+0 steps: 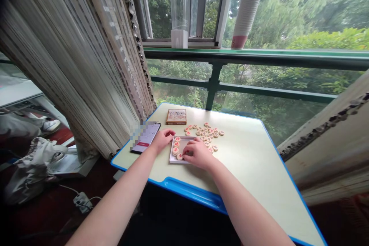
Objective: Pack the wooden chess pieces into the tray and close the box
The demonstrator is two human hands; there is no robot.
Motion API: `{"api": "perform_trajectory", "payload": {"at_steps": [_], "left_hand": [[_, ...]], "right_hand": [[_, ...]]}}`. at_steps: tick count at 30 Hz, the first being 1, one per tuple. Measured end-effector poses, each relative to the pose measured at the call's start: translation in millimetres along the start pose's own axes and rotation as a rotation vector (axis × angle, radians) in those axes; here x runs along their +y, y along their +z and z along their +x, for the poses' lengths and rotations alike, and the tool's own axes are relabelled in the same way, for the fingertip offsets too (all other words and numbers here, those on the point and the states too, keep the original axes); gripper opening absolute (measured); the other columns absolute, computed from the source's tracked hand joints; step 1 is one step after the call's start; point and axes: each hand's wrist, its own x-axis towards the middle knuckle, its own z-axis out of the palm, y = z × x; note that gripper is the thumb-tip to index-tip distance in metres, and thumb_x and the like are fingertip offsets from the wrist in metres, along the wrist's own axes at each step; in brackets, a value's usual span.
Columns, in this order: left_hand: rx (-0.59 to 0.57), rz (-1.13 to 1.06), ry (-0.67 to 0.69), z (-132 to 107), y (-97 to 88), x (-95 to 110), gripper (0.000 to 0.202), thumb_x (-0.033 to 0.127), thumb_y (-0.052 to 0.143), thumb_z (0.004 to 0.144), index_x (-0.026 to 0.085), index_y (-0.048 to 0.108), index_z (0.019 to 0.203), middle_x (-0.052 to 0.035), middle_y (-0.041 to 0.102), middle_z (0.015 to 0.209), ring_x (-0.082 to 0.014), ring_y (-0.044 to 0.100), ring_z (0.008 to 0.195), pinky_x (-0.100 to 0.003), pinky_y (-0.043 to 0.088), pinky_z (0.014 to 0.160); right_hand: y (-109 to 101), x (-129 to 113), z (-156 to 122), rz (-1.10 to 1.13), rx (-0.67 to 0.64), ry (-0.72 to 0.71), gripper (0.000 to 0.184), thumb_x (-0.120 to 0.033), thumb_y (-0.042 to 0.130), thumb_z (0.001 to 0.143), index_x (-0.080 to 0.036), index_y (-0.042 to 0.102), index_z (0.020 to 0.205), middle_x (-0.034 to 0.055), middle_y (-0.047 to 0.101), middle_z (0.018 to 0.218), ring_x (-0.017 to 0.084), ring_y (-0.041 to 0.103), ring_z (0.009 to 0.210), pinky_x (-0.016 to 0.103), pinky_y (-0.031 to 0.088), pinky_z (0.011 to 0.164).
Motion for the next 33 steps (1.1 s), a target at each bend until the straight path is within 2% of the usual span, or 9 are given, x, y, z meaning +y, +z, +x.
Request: {"api": "perform_trajectory", "payload": {"at_steps": [11,15,22,33], "left_hand": [[0.009,0.024,0.041,-0.5,-2.0,2.2,0.017,0.015,0.051,0.069,0.018,0.065,0.078,-0.0016,0.068,0.081,-0.0133,0.06,0.073,-0.023,0.046,0.068],[0.005,0.028,0.035,-0.8,-2.7,3.8,0.018,0.014,0.05,0.069,0.018,0.065,0.079,-0.0017,0.068,0.08,-0.0136,0.06,0.073,-0.023,0.046,0.067],[0.011,0.015,0.04,-0.3,-1.4,3.9,0.015,0.016,0.052,0.069,0.018,0.065,0.077,-0.0023,0.068,0.081,-0.0147,0.061,0.076,-0.025,0.047,0.071],[0.019,-0.001,0.03,2.8,2.7,-2.6,0.016,0.016,0.051,0.069,0.018,0.065,0.077,-0.0021,0.068,0.078,-0.0143,0.061,0.074,-0.024,0.048,0.069]], "right_hand": [[11.5,4.6,2.4,-0.012,-0.019,0.006,0.017,-0.041,0.064,0.074,-0.027,0.072,0.078,0.0043,0.06,0.083,0.022,0.045,0.087,0.037,0.035,0.081],[6.3,-1.4,2.2,-0.002,-0.055,0.034,0.021,-0.044,0.06,0.077,-0.028,0.072,0.079,0.0045,0.059,0.088,0.023,0.044,0.09,0.04,0.033,0.084],[2.3,-11.7,-0.5,0.042,-0.096,0.079,0.038,-0.051,0.047,0.083,-0.024,0.071,0.073,0.0047,0.06,0.091,0.022,0.042,0.091,0.041,0.03,0.085],[0.5,-12.2,-0.9,0.051,-0.096,0.035,0.027,-0.041,0.051,0.083,-0.026,0.072,0.077,0.004,0.06,0.087,0.021,0.042,0.089,0.038,0.032,0.084]]}}
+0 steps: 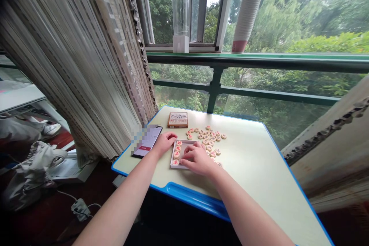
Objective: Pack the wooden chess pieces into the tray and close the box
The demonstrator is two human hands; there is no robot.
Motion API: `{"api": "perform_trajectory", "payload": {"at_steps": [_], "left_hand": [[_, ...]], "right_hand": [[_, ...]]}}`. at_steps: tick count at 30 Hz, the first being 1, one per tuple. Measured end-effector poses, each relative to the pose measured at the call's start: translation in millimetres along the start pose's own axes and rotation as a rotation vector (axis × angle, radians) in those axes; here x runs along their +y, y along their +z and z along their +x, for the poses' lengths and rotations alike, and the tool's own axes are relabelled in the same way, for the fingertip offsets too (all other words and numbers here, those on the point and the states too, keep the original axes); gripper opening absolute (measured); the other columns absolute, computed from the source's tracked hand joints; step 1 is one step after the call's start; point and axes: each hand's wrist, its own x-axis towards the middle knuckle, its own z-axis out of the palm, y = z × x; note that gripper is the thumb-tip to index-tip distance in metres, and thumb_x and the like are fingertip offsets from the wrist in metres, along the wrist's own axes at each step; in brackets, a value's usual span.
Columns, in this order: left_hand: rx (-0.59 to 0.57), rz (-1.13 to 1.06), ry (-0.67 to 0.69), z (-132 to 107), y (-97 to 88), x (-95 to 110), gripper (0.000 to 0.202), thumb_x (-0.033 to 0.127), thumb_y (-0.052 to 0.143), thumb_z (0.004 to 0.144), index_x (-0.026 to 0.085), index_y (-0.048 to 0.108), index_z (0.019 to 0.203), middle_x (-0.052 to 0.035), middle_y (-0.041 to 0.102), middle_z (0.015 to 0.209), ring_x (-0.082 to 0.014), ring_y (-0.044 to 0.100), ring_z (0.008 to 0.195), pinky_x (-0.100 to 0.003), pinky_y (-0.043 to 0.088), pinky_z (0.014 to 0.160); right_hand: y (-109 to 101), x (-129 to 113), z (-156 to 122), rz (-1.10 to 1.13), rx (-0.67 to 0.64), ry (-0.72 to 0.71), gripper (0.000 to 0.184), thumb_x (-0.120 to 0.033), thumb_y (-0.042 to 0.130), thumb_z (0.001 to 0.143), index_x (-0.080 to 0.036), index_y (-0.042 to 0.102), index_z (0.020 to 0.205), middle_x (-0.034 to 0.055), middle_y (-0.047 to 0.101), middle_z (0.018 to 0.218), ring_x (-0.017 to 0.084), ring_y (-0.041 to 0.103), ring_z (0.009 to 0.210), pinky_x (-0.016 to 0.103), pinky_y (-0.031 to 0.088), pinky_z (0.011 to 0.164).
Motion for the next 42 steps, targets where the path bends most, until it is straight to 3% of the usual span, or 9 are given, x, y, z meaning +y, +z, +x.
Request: {"api": "perform_trajectory", "payload": {"at_steps": [6,10,14,17,21,26,29,39,42], "left_hand": [[0.0,-0.001,0.007,0.9,-0.6,0.1,0.018,0.015,0.049,0.069,0.018,0.065,0.076,-0.0014,0.068,0.077,-0.0138,0.061,0.073,-0.024,0.047,0.068],[0.003,0.004,0.002,1.2,-0.8,0.0,0.018,0.015,0.049,0.069,0.018,0.065,0.076,-0.0014,0.068,0.078,-0.0138,0.061,0.073,-0.024,0.046,0.068],[-0.014,0.007,-0.024,-0.8,-2.3,2.1,0.018,0.016,0.049,0.07,0.018,0.065,0.078,-0.0019,0.068,0.078,-0.0135,0.061,0.071,-0.024,0.046,0.067],[-0.02,0.015,-0.019,-1.8,-2.8,2.7,0.018,0.017,0.05,0.071,0.017,0.065,0.08,-0.0023,0.068,0.079,-0.0134,0.061,0.073,-0.024,0.046,0.067],[-0.022,0.01,-0.011,-1.2,-2.0,0.7,0.018,0.017,0.05,0.072,0.017,0.066,0.081,-0.0026,0.068,0.08,-0.0135,0.061,0.073,-0.024,0.047,0.068],[-0.023,-0.003,-0.009,-1.3,-2.0,-0.4,0.018,0.016,0.051,0.071,0.017,0.066,0.08,-0.0026,0.067,0.079,-0.0138,0.061,0.073,-0.025,0.047,0.068],[-0.017,-0.006,-0.006,-1.7,-1.9,-0.4,0.017,0.016,0.05,0.071,0.018,0.065,0.079,-0.0024,0.068,0.079,-0.0139,0.061,0.072,-0.025,0.047,0.067],[-0.011,0.013,-0.018,2.6,3.1,-7.0,0.019,0.013,0.05,0.07,0.017,0.066,0.08,-0.0024,0.068,0.078,-0.0132,0.061,0.072,-0.024,0.047,0.067],[0.001,0.013,-0.014,2.0,2.3,-5.8,0.018,0.013,0.051,0.07,0.017,0.066,0.079,-0.0021,0.068,0.077,-0.0133,0.061,0.071,-0.024,0.047,0.068]], "right_hand": [[1.7,1.2,0.5,-0.004,0.026,-0.045,0.023,-0.017,0.053,0.076,-0.028,0.072,0.08,0.0017,0.061,0.081,0.019,0.046,0.086,0.039,0.032,0.087],[1.3,9.3,1.9,-0.024,0.3,-0.05,0.024,-0.015,0.048,0.072,-0.022,0.07,0.068,0.0033,0.061,0.075,0.018,0.052,0.078,0.035,0.037,0.079],[-11.9,23.7,0.0,-0.02,0.692,0.195,0.025,-0.022,0.044,0.074,-0.02,0.069,0.072,0.0028,0.063,0.068,0.016,0.055,0.067,0.029,0.041,0.069],[-29.1,34.6,-3.7,0.086,0.816,0.496,0.031,-0.028,0.04,0.075,-0.018,0.07,0.079,0.0007,0.06,0.054,0.015,0.052,0.052,0.025,0.039,0.055],[-46.0,45.4,-6.6,0.086,0.72,0.683,0.035,-0.029,0.039,0.075,-0.016,0.07,0.085,0.0043,0.065,0.064,0.015,0.054,0.057,0.024,0.039,0.055],[-40.7,47.3,-4.6,-0.117,0.321,0.584,0.029,-0.029,0.046,0.073,-0.023,0.07,0.089,0.0021,0.068,0.077,0.016,0.057,0.068,0.024,0.038,0.06],[-33.6,44.5,-2.4,-0.19,0.212,0.521,0.026,-0.031,0.048,0.074,-0.026,0.07,0.088,0.0017,0.069,0.084,0.016,0.058,0.074,0.024,0.037,0.061],[-30.5,52.0,-3.9,-0.248,0.231,0.53,0.028,-0.033,0.046,0.077,-0.026,0.068,0.092,0.0021,0.067,0.099,0.019,0.058,0.089,0.025,0.038,0.065],[-33.0,54.4,-3.6,-0.278,0.26,0.615,0.029,-0.03,0.043,0.077,-0.025,0.069,0.09,0.0035,0.068,0.095,0.02,0.059,0.089,0.026,0.038,0.064]]}}
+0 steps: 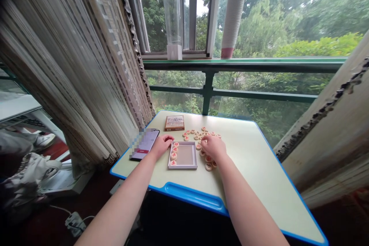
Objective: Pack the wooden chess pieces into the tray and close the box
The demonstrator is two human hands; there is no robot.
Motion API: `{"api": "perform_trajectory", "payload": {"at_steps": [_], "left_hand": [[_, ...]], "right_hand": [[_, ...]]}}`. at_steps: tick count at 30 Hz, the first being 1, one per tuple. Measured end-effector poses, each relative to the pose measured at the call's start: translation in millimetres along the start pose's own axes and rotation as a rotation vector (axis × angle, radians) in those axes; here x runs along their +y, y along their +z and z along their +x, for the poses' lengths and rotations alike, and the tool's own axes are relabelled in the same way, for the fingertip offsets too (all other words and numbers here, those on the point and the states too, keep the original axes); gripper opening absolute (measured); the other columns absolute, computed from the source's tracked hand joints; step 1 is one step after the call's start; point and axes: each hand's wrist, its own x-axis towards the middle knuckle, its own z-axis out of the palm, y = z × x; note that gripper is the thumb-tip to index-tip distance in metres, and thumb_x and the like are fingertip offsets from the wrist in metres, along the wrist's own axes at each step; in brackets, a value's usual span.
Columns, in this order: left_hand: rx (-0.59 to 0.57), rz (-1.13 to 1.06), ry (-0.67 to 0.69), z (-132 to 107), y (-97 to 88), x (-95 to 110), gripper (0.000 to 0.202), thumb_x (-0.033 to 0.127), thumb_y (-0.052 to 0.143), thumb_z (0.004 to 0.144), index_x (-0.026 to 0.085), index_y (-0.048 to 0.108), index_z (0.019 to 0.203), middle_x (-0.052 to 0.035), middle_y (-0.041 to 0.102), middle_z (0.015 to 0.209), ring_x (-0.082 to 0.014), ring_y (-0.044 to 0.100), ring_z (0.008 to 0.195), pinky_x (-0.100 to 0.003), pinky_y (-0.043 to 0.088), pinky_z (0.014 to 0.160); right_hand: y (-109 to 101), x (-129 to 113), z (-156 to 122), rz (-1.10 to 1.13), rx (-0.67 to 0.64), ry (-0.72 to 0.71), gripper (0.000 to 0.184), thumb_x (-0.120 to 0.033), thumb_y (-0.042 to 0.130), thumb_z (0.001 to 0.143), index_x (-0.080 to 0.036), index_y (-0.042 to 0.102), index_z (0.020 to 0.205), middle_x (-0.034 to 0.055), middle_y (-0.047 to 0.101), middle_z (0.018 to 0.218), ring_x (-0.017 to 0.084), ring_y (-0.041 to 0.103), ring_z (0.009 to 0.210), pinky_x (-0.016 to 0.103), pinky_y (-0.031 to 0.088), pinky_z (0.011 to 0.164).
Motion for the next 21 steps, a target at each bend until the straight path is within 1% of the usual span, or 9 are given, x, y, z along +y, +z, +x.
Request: {"api": "perform_trajectory", "payload": {"at_steps": [3,6,11,14,17,21], "left_hand": [[-0.003,-0.006,-0.001,-0.7,-1.2,1.5,0.017,0.014,0.052,0.07,0.018,0.066,0.079,-0.0022,0.068,0.077,-0.0136,0.061,0.071,-0.025,0.047,0.068],[-0.015,-0.021,0.002,-0.9,-1.9,1.8,0.018,0.014,0.05,0.07,0.017,0.066,0.079,-0.0022,0.068,0.078,-0.0137,0.061,0.071,-0.025,0.047,0.069],[-0.018,-0.002,-0.008,-0.7,-2.1,1.2,0.018,0.016,0.051,0.071,0.018,0.066,0.08,-0.0018,0.068,0.078,-0.0139,0.061,0.072,-0.026,0.048,0.07],[-0.002,0.006,-0.003,-0.5,-1.6,1.6,0.017,0.015,0.052,0.07,0.018,0.066,0.079,-0.0021,0.068,0.076,-0.0139,0.061,0.071,-0.026,0.048,0.07],[0.015,0.003,0.007,-0.6,-0.9,2.5,0.017,0.015,0.052,0.07,0.018,0.067,0.078,-0.0023,0.067,0.074,-0.0139,0.061,0.07,-0.026,0.048,0.069],[0.025,0.017,-0.002,-1.2,-1.1,3.9,0.017,0.015,0.052,0.069,0.018,0.067,0.078,-0.002,0.067,0.073,-0.0137,0.061,0.069,-0.025,0.048,0.067]], "right_hand": [[-5.1,3.1,3.0,-0.002,0.039,0.134,0.032,-0.031,0.04,0.078,-0.024,0.068,0.091,0.0043,0.069,0.093,0.02,0.06,0.085,0.025,0.038,0.06],[-11.8,6.8,4.7,0.016,0.011,0.212,0.032,-0.033,0.041,0.077,-0.023,0.068,0.092,0.005,0.069,0.091,0.02,0.061,0.083,0.025,0.038,0.058],[-20.3,10.7,4.0,-0.019,-0.136,0.238,0.027,-0.034,0.046,0.073,-0.021,0.068,0.078,0.0062,0.069,0.077,0.019,0.061,0.072,0.025,0.037,0.055],[-23.1,12.5,3.8,-0.024,-0.158,0.225,0.024,-0.033,0.047,0.071,-0.021,0.067,0.075,0.0057,0.068,0.075,0.019,0.061,0.07,0.025,0.037,0.054],[-24.2,15.2,4.4,-0.018,-0.131,0.24,0.026,-0.034,0.045,0.073,-0.021,0.067,0.076,0.0066,0.068,0.078,0.02,0.061,0.073,0.026,0.037,0.055],[-22.5,20.6,5.9,-0.019,-0.007,0.362,0.031,-0.032,0.043,0.075,-0.022,0.067,0.092,0.0084,0.068,0.097,0.023,0.062,0.085,0.028,0.041,0.057]]}}
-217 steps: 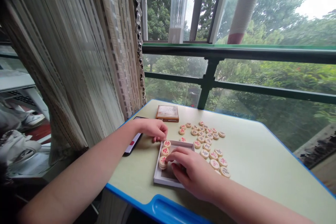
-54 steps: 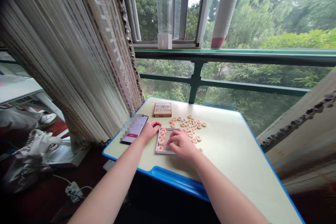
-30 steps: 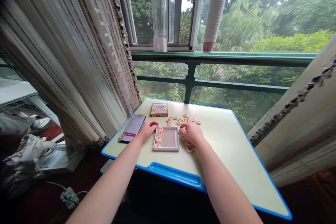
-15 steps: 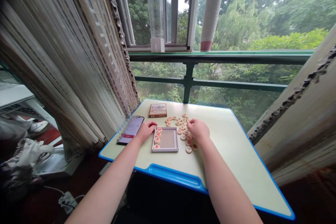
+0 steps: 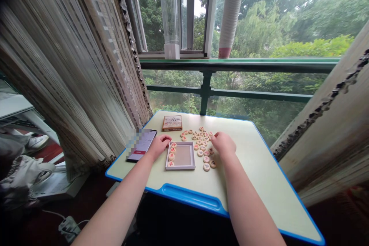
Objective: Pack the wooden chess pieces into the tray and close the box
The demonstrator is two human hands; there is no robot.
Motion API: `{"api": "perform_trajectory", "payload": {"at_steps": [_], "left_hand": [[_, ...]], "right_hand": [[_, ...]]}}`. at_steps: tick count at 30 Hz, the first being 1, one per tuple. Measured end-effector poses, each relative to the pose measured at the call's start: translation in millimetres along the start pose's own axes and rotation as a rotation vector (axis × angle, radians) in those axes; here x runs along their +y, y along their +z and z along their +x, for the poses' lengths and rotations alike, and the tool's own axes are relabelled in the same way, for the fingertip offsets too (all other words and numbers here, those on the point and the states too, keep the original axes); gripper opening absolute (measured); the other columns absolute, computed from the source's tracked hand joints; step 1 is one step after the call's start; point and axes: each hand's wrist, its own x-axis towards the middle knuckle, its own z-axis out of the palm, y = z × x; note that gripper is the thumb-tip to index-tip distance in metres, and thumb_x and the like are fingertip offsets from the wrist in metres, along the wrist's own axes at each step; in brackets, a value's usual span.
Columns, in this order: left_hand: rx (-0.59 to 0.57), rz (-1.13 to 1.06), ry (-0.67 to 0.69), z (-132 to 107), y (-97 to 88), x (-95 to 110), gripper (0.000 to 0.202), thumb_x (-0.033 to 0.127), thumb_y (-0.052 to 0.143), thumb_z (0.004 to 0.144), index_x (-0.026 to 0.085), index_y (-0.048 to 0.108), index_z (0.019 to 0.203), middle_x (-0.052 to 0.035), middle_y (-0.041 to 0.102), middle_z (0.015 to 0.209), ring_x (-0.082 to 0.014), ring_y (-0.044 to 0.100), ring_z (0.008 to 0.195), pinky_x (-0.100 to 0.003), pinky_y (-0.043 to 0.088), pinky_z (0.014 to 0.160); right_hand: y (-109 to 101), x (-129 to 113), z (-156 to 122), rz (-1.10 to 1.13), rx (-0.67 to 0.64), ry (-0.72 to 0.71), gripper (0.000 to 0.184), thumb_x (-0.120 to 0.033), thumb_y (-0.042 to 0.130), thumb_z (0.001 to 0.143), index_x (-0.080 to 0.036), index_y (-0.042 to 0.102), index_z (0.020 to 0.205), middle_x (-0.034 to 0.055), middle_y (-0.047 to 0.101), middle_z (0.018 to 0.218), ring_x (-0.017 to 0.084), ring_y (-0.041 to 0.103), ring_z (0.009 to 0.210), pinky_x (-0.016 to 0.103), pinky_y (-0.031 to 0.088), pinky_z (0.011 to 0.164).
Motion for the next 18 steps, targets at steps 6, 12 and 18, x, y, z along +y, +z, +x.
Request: {"api": "perform_trajectory", "payload": {"at_steps": [6,12,18], "left_hand": [[-0.046,-0.026,-0.028,0.3,-1.5,-0.5,0.018,0.017,0.051,0.071,0.018,0.066,0.08,-0.0018,0.068,0.077,-0.0133,0.061,0.069,-0.025,0.048,0.066],[-0.037,-0.019,-0.011,1.2,-0.7,-2.0,0.017,0.016,0.05,0.071,0.018,0.066,0.079,-0.0022,0.068,0.076,-0.0137,0.061,0.071,-0.024,0.047,0.067],[-0.03,-0.031,-0.011,1.2,-0.3,-1.0,0.017,0.016,0.05,0.071,0.018,0.066,0.078,-0.0021,0.068,0.078,-0.0137,0.061,0.07,-0.025,0.047,0.066]], "right_hand": [[4.0,3.6,2.8,-0.008,-0.004,0.044,0.032,-0.027,0.046,0.073,-0.022,0.066,0.098,0.0079,0.067,0.103,0.023,0.061,0.089,0.026,0.04,0.056],[-5.2,0.5,-3.1,0.027,-0.183,-0.129,0.022,-0.03,0.049,0.07,-0.018,0.066,0.075,0.0065,0.067,0.075,0.018,0.059,0.068,0.025,0.037,0.053],[-17.8,-0.2,-22.0,0.059,-0.427,-0.316,0.011,-0.029,0.061,0.057,-0.019,0.063,0.061,0.002,0.064,0.066,0.016,0.056,0.063,0.024,0.033,0.05]]}}
